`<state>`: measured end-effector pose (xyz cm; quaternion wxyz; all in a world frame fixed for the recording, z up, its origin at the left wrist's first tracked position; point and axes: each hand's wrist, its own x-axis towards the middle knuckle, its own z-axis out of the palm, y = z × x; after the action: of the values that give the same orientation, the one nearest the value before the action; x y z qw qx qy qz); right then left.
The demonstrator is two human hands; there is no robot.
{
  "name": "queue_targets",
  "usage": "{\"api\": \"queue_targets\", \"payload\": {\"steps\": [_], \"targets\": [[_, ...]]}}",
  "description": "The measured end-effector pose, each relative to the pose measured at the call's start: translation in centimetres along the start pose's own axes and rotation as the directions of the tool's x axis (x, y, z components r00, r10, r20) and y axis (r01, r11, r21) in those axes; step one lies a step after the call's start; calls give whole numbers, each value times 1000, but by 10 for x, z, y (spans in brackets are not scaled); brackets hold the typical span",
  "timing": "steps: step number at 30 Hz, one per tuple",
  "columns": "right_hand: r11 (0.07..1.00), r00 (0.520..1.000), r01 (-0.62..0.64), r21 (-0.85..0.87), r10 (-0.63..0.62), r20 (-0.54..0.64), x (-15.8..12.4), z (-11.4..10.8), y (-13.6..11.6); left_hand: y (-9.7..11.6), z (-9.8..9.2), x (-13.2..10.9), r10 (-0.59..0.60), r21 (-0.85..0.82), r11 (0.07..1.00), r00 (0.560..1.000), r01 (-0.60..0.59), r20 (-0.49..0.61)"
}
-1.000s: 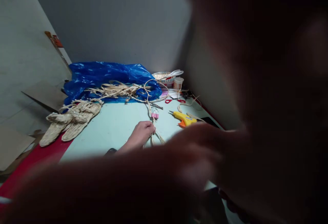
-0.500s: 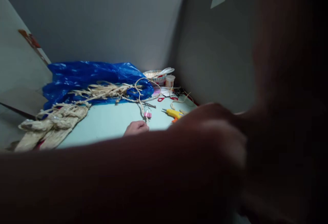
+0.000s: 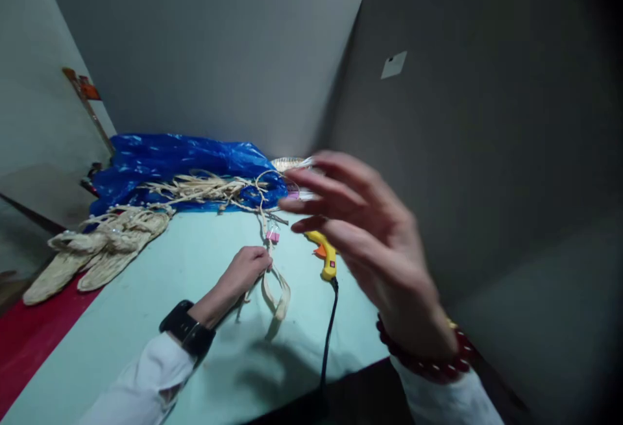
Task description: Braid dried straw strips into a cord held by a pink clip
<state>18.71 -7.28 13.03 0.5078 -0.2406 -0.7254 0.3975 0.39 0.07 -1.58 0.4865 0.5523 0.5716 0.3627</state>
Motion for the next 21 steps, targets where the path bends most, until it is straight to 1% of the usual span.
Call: {"api": "queue_targets", "payload": {"steps": [1, 2, 3, 4, 5, 6, 7, 9, 11, 12, 13, 15, 16, 18, 20, 21], "targets": [[997, 1000, -18, -73, 19, 15, 5, 1, 15, 2, 1, -1, 2, -18, 1000, 1000, -1, 20], [979, 996, -75, -192, 82, 32, 9, 2, 33, 4, 2, -3, -2, -40, 999, 999, 4, 38], [928, 985, -142, -344, 168, 47, 12, 4, 53, 5, 2, -4, -11, -62, 998, 999, 14, 50], [850, 964, -188, -492, 255, 72, 15, 6, 73, 7, 3, -6, -21, -82, 996, 998, 26, 57], [774, 941, -228, -591, 330, 69, 16, 8, 92, 9, 3, -7, -33, -99, 994, 997, 39, 63], [728, 921, -256, -636, 384, 68, 16, 10, 108, 11, 3, -8, -43, -113, 992, 997, 51, 69], [718, 912, -267, -643, 404, 72, 16, 12, 121, 12, 3, -8, -52, -125, 990, 996, 61, 75], [747, 913, -280, -603, 402, 74, 13, 15, 138, 13, 3, -8, -63, -141, 987, 994, 74, 84], [806, 907, -299, -512, 406, 110, 10, 16, 144, 12, 2, -7, -64, -145, 986, 994, 76, 88], [827, 893, -325, -458, 427, 138, 9, 17, 146, 11, 2, -6, -61, -146, 987, 994, 74, 87], [837, 876, -361, -411, 456, 158, 8, 17, 147, 10, 2, -6, -59, -141, 988, 995, 70, 85], [826, 846, -427, -367, 508, 160, 7, 17, 148, 10, 1, -5, -39, -102, 994, 996, 46, 78], [818, 845, -437, -374, 515, 141, 7, 18, 149, 10, 1, -5, -11, -57, 998, 998, 15, 70], [810, 870, -413, -417, 487, 83, 6, 19, 151, 12, 0, -7, 89, 113, 989, 995, -93, 39], [812, 899, -376, -447, 436, 35, 5, 21, 152, 16, 0, -10, 197, 343, 921, 980, -187, 6], [814, 907, -370, -447, 420, 14, 5, 22, 152, 18, -1, -12, 231, 444, 872, 973, -204, -7]]}}
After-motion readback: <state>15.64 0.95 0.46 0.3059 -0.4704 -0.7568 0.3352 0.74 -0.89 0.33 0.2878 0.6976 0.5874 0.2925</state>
